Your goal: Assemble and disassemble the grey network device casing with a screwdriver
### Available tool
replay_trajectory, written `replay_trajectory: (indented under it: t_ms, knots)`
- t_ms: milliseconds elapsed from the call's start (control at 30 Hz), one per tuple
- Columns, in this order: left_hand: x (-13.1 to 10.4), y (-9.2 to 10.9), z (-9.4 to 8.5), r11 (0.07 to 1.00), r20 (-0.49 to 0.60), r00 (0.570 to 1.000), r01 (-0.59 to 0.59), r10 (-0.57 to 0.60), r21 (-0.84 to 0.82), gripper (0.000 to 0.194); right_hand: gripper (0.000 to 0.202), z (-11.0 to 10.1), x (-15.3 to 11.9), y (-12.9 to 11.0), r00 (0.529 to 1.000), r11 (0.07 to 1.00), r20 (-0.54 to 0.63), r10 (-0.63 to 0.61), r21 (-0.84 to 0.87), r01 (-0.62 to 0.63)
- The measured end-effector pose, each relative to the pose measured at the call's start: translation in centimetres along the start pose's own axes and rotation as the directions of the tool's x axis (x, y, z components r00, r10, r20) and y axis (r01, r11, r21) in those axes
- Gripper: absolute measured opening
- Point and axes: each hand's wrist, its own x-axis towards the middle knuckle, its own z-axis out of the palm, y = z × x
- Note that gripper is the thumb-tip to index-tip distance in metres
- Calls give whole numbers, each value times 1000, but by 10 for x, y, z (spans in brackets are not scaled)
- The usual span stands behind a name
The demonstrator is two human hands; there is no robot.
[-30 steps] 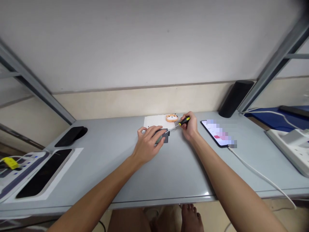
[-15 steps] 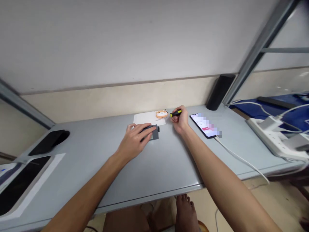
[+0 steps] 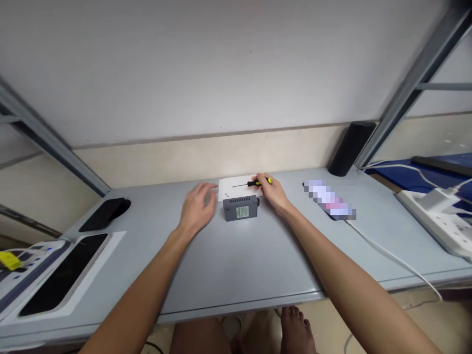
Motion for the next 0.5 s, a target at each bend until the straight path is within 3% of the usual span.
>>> replay_trajectory:
  t_ms: [167,367,500]
  knots:
    - [-2,9,-3,996,2,1000,9,-9,-93,33,31,4,-5,3,994,997,109,-10,-75,18]
    - [-3,25,-20,944,169,959,-176,229,-280,29,30,7,-7,6,993,999,107,44,-28,-41]
    - [-5,33,-15,942,254,941,-141,223,-305,22,29,7,-8,2,994,998,91,65,-7,-64]
